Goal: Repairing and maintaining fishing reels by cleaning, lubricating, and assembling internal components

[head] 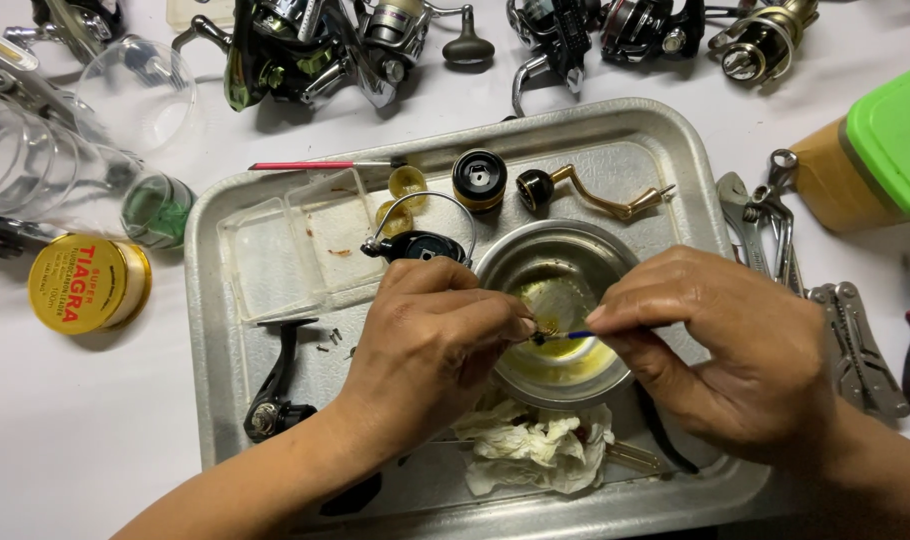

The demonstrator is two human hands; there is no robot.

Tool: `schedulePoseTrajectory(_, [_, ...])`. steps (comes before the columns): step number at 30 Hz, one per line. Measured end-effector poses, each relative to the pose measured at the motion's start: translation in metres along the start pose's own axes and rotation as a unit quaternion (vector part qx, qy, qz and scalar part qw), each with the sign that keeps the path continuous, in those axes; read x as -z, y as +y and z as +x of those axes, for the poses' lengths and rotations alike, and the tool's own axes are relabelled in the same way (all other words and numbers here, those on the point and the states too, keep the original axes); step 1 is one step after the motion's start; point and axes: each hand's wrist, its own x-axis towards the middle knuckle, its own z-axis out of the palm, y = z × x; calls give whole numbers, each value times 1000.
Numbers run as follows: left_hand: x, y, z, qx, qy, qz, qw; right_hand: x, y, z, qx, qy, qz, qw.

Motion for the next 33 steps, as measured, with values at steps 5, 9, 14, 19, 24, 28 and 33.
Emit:
schedulePoseTrajectory(5, [0,1,1,1,-2,1,1000,-1,2,1,-8,22,-41,999])
schedulePoseTrajectory(9, [-1,0,1,-7,-5,-2,1000,1,4,1,17,10,-11,1000])
schedulePoseTrajectory(14, [1,1,0,11,-23,7,1000,4,4,0,9,11,-16,1000])
schedulePoseTrajectory(19, [0,0,-1,10,-18,8,1000,4,5,1,29,18,-32,999])
schedulePoseTrajectory(24, [0,0,-1,12,-17,2,1000,3,4,-1,23,6,-6,1000])
schedulePoseTrajectory(28, [0,0,-1,12,-21,3,1000,4,4,-1,8,13,-20,1000])
schedulePoseTrajectory(33, [0,-1,-1,5,-16,5,1000,4,8,-3,0,21,-48,999])
